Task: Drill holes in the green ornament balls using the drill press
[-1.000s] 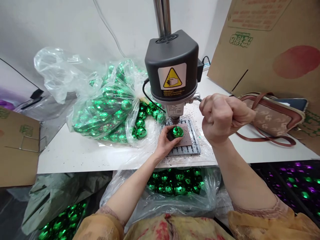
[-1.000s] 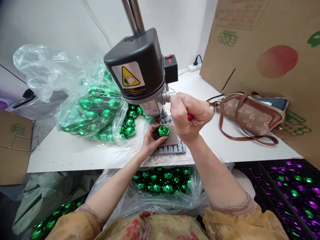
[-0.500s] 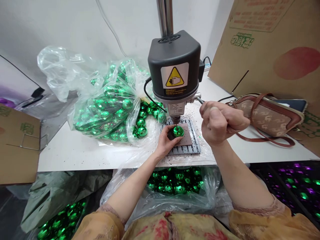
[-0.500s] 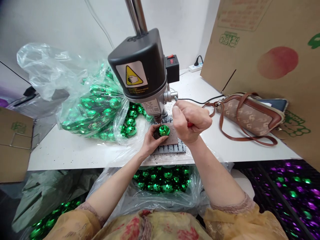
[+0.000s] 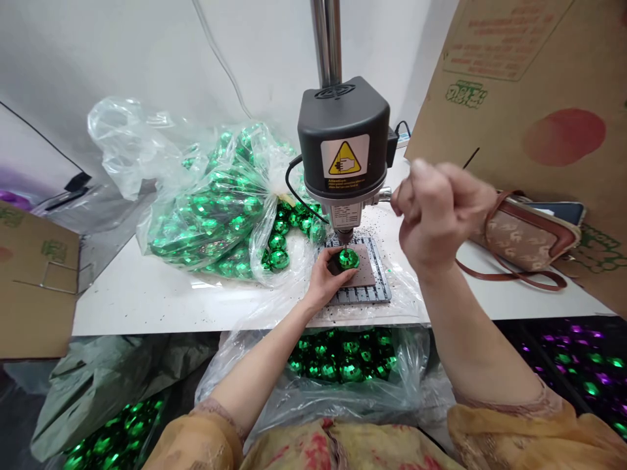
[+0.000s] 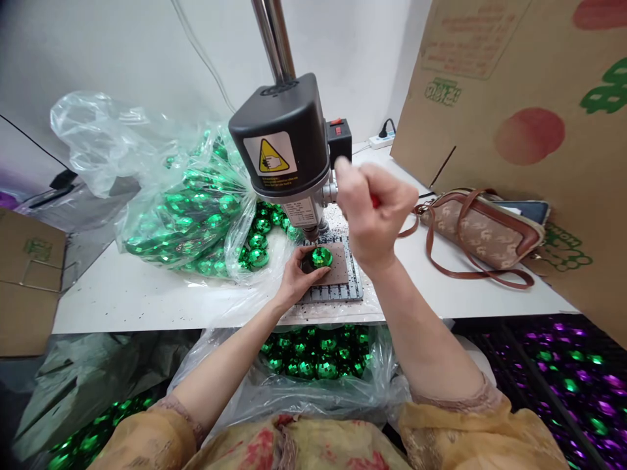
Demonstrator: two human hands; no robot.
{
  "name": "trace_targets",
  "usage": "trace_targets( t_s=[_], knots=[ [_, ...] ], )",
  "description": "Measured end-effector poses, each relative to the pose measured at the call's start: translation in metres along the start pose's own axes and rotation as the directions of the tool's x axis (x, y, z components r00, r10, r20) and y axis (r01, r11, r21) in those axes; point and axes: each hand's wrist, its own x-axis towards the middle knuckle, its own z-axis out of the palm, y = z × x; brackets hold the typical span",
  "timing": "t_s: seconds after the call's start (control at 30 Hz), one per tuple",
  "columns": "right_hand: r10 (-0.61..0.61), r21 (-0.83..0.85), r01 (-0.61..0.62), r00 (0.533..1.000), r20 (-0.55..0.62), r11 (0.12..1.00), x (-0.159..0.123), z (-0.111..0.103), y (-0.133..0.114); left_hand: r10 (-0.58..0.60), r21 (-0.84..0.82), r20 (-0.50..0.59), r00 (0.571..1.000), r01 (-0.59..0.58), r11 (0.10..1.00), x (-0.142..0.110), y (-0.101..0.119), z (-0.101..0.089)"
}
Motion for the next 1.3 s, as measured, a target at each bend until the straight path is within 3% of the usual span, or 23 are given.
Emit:
trace_targets(
  t_s=[0.13,0.2,0.23,0.3,0.33,0.37,0.43,0.5,0.53,0.6,0.7,0.8,0.87,0.93,1.0,1.07,1.17,1.3],
  knots=[
    [0.094,0.052,-0.096,0.995,0.035,0.994,0.030,0.012,-0.005,0.136,0.176,-0.063,0.989,-0.123,0.977,-0.028,0.017,-0.005],
    [0.075,0.064,-0.077,0.997,0.031,0.995,0.034,0.013,-0.002,0.262,0.295,0.098,0.960,-0.279,0.914,-0.057,0.026,-0.014],
    [0.056,0.069,-0.058,0.998,0.030,0.996,0.034,0.013,-0.001,0.317,0.333,0.239,0.918,-0.385,0.861,-0.072,0.030,-0.020],
    [0.026,0.071,-0.028,0.999,0.033,0.997,0.032,0.011,0.002,0.365,0.350,0.498,0.787,-0.567,0.745,-0.099,0.033,-0.034],
    [0.027,0.065,-0.030,0.999,0.039,0.997,0.031,0.011,0.003,0.368,0.348,0.565,0.739,-0.618,0.705,-0.107,0.033,-0.043],
    [0.031,0.060,-0.033,0.999,0.040,0.998,0.030,0.010,0.003,0.369,0.357,0.578,0.728,-0.632,0.688,-0.110,0.031,-0.052],
    [0.035,0.061,-0.037,0.999,0.032,0.997,0.030,0.011,0.003,0.373,0.431,0.453,0.810,-0.565,0.704,-0.098,0.023,-0.072],
    [0.033,0.069,-0.034,0.999,0.014,0.997,0.030,0.012,0.002,0.340,0.565,0.208,0.917,-0.396,0.724,-0.066,0.012,-0.094],
    [0.032,0.067,-0.032,0.999,0.003,0.997,0.031,0.013,0.002,0.297,0.642,0.111,0.948,-0.296,0.707,-0.047,0.006,-0.104],
    [0.034,0.052,-0.034,0.999,-0.011,0.998,0.031,0.015,0.001,0.179,0.744,-0.001,0.984,-0.119,0.657,-0.010,-0.005,-0.123],
    [0.042,0.033,-0.042,0.999,-0.016,0.999,0.031,0.015,0.000,0.030,0.767,-0.030,0.999,0.004,0.641,0.024,-0.009,-0.135],
    [0.045,0.048,-0.045,0.999,-0.005,0.998,0.030,0.014,0.000,0.014,0.557,-0.105,0.994,0.047,0.829,0.029,0.001,-0.122],
    [0.034,0.057,-0.034,0.999,-0.006,0.998,0.030,0.014,0.001,-0.076,0.191,-0.149,0.986,0.104,0.976,0.024,0.013,-0.103],
    [0.023,0.062,-0.023,1.000,-0.009,0.998,0.030,0.015,0.002,-0.218,-0.207,-0.076,0.973,0.198,0.958,0.018,0.022,-0.080],
    [0.012,0.059,-0.012,1.000,-0.012,0.998,0.030,0.016,0.002,-0.313,-0.429,0.036,0.949,0.297,0.853,0.013,0.026,-0.058],
    [-0.002,0.029,0.003,1.000,-0.015,1.000,0.029,0.016,0.002,-0.354,-0.485,0.086,0.931,0.349,0.802,0.011,0.025,-0.042],
    [0.011,-0.016,-0.011,1.000,0.003,1.000,0.029,0.016,0.002,-0.318,-0.423,0.066,0.946,0.315,0.850,0.009,0.018,-0.030],
    [0.027,0.024,-0.028,0.999,0.021,0.999,0.029,0.013,0.002,-0.263,-0.366,0.004,0.965,0.246,0.898,0.006,0.012,-0.029]
  ],
)
